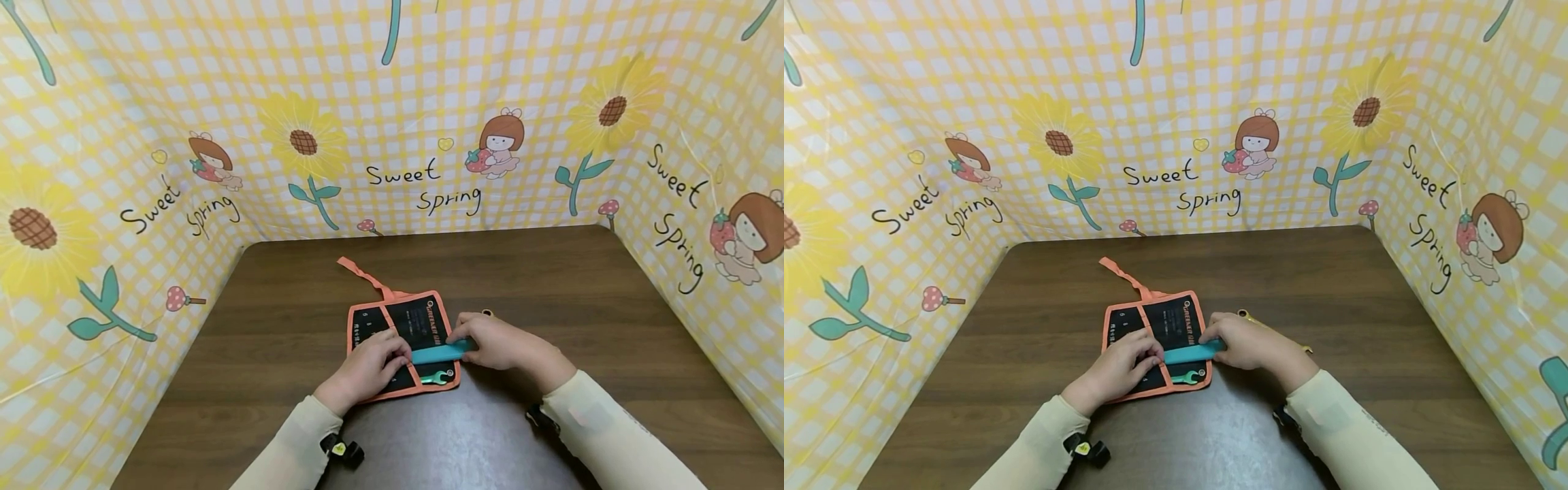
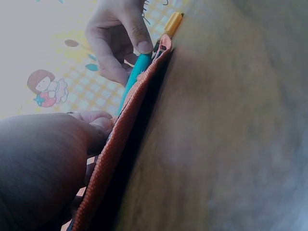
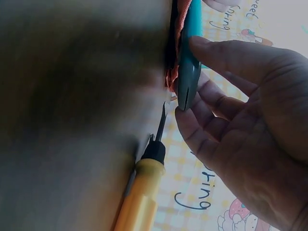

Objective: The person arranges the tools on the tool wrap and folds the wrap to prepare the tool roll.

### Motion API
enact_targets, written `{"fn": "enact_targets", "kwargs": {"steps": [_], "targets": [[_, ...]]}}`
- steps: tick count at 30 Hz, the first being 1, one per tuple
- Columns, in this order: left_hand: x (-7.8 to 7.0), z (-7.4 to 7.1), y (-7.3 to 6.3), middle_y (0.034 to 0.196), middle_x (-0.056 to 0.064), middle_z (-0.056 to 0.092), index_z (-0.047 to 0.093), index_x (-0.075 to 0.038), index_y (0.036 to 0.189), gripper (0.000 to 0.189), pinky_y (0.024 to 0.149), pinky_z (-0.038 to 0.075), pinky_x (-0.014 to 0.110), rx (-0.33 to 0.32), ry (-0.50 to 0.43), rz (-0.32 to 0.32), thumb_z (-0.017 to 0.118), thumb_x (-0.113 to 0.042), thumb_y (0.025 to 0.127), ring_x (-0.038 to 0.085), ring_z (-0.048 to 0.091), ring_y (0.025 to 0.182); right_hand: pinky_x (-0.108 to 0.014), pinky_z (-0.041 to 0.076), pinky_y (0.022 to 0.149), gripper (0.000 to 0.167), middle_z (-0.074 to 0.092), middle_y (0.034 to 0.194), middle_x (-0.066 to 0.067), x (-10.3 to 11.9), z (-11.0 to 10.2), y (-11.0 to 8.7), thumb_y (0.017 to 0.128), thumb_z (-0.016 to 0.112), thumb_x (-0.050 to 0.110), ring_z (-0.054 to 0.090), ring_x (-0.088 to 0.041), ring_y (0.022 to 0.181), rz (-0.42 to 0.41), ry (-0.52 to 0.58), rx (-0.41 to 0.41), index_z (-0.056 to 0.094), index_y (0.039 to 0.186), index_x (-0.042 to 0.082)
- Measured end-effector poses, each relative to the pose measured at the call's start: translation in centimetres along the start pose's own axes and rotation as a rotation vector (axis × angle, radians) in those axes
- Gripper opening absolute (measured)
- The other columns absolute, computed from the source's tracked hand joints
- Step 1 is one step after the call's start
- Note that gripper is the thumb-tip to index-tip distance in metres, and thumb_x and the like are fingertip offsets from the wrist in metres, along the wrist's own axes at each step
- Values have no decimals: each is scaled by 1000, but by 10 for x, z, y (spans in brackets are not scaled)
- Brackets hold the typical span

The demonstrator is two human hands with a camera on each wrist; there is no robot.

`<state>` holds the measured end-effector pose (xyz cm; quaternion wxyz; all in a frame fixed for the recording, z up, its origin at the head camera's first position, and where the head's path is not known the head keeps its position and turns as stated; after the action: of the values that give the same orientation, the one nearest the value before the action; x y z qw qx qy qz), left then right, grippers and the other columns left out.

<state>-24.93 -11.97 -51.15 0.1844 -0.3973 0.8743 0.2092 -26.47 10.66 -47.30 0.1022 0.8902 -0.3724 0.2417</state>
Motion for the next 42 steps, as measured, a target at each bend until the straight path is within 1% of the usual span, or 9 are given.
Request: {"fn": "enact_targets", "kwargs": {"steps": [5, 12, 18, 22, 27, 32, 42], "targets": [[0, 0, 0, 97, -16, 55, 68, -31, 101, 10, 82, 50, 31, 0, 4, -1, 71, -21, 103, 7, 53, 89, -33, 52, 85, 33, 62, 106, 3, 5, 0, 2, 89, 83, 6, 59, -16, 96, -17, 7, -1, 78, 121, 10], [0, -1, 1, 96, -16, 55, 67, -32, 101, 12, 81, 50, 31, -3, -3, -7, 71, -20, 102, 7, 54, 89, -34, 52, 86, 33, 62, 108, 2, 5, 0, 2, 90, 83, 6, 59, -16, 97, 7, 31, -5, 78, 122, 10], [-1, 1, -1, 96, -16, 54, 67, -32, 100, 12, 81, 50, 32, 1, 2, -16, 71, -21, 102, 7, 53, 89, -37, 53, 90, 35, 64, 111, 3, 0, 3, 0, 89, 83, 7, 61, -16, 100, 27, 46, -7, 77, 123, 12], [-2, 1, -2, 96, -16, 54, 67, -32, 100, 12, 81, 50, 32, 3, 3, -23, 71, -21, 102, 7, 53, 89, -36, 52, 86, 33, 64, 107, 3, -4, 2, -3, 87, 85, 5, 60, -16, 96, 29, 61, -22, 78, 118, 14], [-1, 0, -1, 96, -16, 55, 67, -32, 100, 13, 82, 50, 32, 4, 1, -33, 71, -21, 102, 7, 54, 89, -35, 46, 79, 31, 61, 99, 5, -8, -2, -7, 85, 87, 6, 53, -17, 90, 49, 41, -26, 78, 111, 19], [-1, 0, -1, 96, -16, 55, 67, -32, 100, 12, 82, 50, 32, 5, 3, -34, 72, -21, 102, 7, 53, 89, -33, 46, 77, 27, 58, 94, 5, -14, -3, -8, 84, 87, 6, 52, -18, 87, 63, 42, -27, 78, 106, 20], [-2, -1, 0, 95, -16, 54, 67, -32, 99, 13, 81, 50, 31, -1, 1, -22, 72, -21, 102, 7, 53, 88, -31, 50, 75, 26, 59, 93, 3, -17, -5, -9, 84, 87, 3, 57, -19, 85, 63, 86, -22, 76, 103, 18]]}}
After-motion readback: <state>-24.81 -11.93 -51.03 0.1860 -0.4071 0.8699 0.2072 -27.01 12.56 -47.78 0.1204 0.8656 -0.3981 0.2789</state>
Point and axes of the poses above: each hand's wrist, its own y-axis towards the middle knuckle, its own z-axis out of the palm, x = y × z, the point moved 6 cm from there along y, towards the middle knuckle
